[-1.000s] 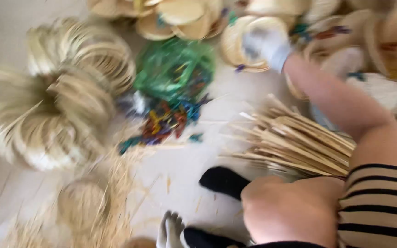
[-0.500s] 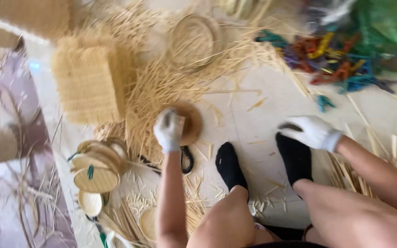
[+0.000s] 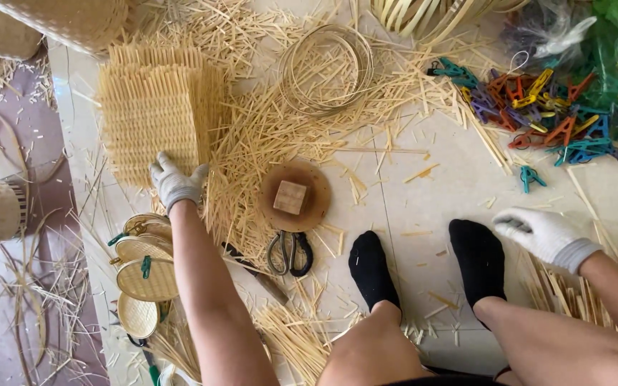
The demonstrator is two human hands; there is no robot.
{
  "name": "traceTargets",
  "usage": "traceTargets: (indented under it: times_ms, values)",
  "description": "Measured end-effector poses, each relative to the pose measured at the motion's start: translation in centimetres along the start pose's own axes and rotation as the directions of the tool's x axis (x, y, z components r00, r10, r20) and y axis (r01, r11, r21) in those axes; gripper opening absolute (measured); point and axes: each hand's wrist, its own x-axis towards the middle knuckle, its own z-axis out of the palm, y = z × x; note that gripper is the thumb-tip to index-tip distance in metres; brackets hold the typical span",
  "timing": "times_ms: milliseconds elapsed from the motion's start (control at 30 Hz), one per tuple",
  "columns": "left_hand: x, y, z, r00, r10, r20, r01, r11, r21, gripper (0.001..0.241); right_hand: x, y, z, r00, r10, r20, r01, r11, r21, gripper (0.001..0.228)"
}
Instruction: The recorder is weaving thin bamboo strips into circular and square components for baskets or mats.
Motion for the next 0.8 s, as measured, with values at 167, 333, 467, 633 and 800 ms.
traceTargets:
  times_ms: [167, 333, 467, 633, 800]
  values:
    - [2.1, -4.3, 1.6, 0.974, 0.228, 0.008, -0.228, 0.974, 0.01, 0.097, 0.4, -1.7, 0.7, 0.997, 0.004, 0.071, 0.0, 0.999, -0.053, 0.031]
    - [-0.4, -3.8, -0.9, 0.956, 0.009, -0.292, -0.06, 0.985, -0.165, 0.039, 0.9, -3.7, 0.7, 0.994, -0.039, 0.099, 0.049, 0.993, -0.107, 0.033]
    - [-2.2, -5.3, -1.0, 0.671, -0.293, -0.681, -0.266, 0.762, -0.59, 0.029, 0.1, -5.1, 0.4, 0.991, -0.106, 0.076, 0.114, 0.988, -0.101, 0.033]
    - [-16.4, 3.5, -4.7, 0.514, 0.254, -0.82, -0.421, 0.907, 0.017, 0.018, -1.3, -9.7, -0.8, 0.941, -0.315, -0.124, 0.294, 0.942, -0.162, 0.039]
    - [-31.0, 13.7, -1.8, 0.436, 0.724, -0.535, -0.796, 0.587, 0.146, 0.04, -3.0, -17.8, -1.3, 0.821, -0.559, -0.115, 0.548, 0.717, 0.431, 0.069]
